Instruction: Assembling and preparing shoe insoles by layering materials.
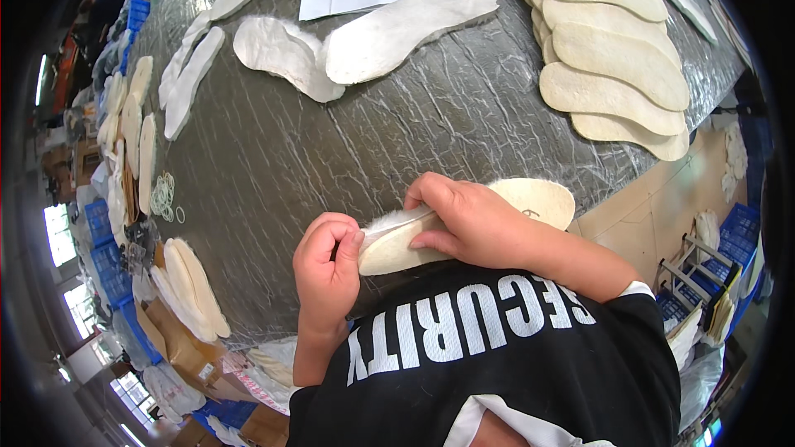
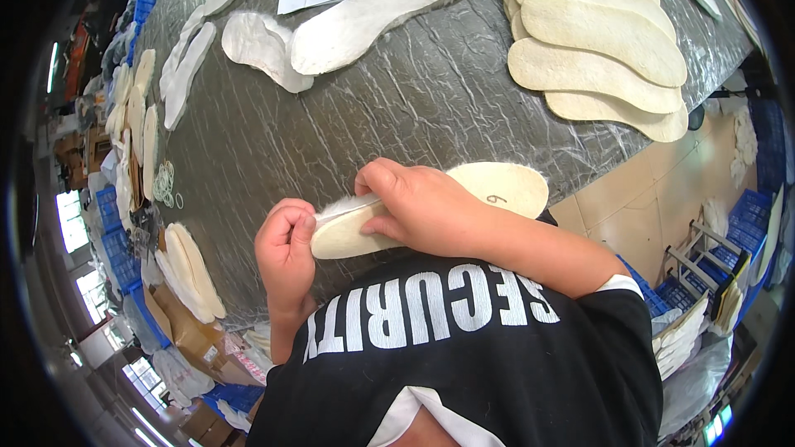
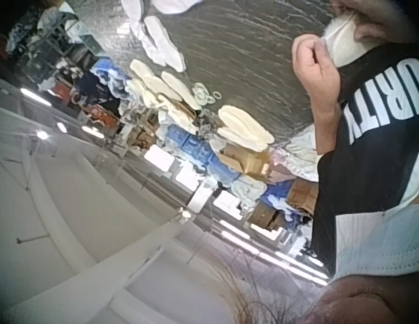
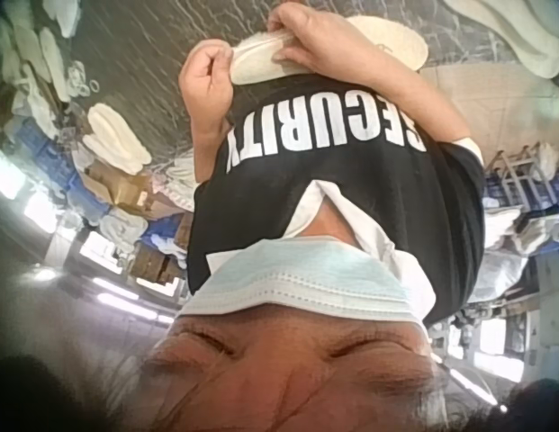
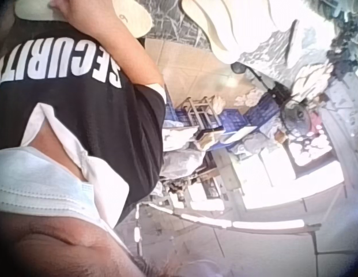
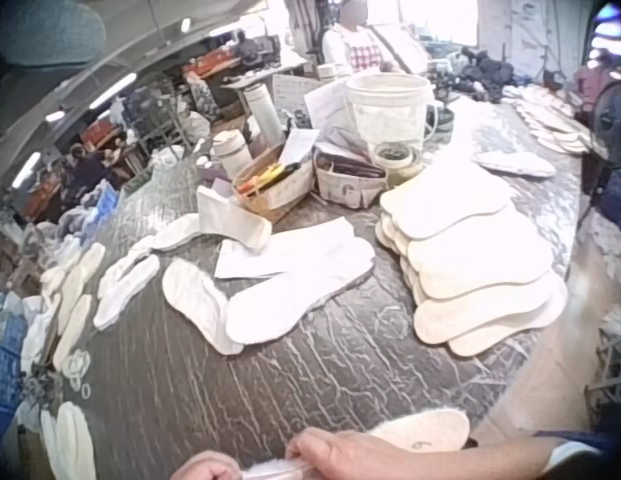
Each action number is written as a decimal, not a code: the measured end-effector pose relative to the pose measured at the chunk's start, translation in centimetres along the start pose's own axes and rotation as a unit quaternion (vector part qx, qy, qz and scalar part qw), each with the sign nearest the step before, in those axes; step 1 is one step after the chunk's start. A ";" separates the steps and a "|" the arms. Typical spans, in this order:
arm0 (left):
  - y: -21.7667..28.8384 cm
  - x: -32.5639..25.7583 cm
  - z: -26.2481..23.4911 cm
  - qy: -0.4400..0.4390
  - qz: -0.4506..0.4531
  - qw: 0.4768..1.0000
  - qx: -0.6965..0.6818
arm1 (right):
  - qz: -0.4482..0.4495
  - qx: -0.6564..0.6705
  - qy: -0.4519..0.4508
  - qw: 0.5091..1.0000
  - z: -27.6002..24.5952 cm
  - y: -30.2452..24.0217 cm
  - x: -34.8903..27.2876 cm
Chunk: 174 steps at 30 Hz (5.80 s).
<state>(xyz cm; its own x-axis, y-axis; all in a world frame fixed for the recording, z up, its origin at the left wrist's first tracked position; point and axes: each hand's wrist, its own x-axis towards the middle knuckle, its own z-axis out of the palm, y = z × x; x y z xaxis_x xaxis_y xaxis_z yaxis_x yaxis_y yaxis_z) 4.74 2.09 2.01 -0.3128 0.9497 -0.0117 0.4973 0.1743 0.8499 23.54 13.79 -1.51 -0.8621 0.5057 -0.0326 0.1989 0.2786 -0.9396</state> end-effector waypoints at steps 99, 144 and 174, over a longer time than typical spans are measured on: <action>-1.5 -2.5 2.5 -0.022 -0.064 0.996 -0.062 | 0.001 -0.080 0.103 0.991 1.0 -1.1 -1.3; 0.3 0.2 3.3 -0.048 0.248 0.961 0.109 | 0.167 0.371 -0.422 0.810 -5.5 4.6 -1.8; 2.4 0.8 4.3 -0.108 0.294 0.940 0.134 | 0.098 0.356 -0.305 0.878 -2.7 4.8 -2.7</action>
<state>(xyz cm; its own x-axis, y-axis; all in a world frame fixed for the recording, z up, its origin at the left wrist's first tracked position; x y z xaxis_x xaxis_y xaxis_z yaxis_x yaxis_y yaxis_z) 9.15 4.38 1.73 0.2366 0.9284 0.2866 0.7280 -0.3647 0.5806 28.04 15.98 -5.04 -0.9761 -0.1044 -0.1907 0.2174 -0.4560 -0.8630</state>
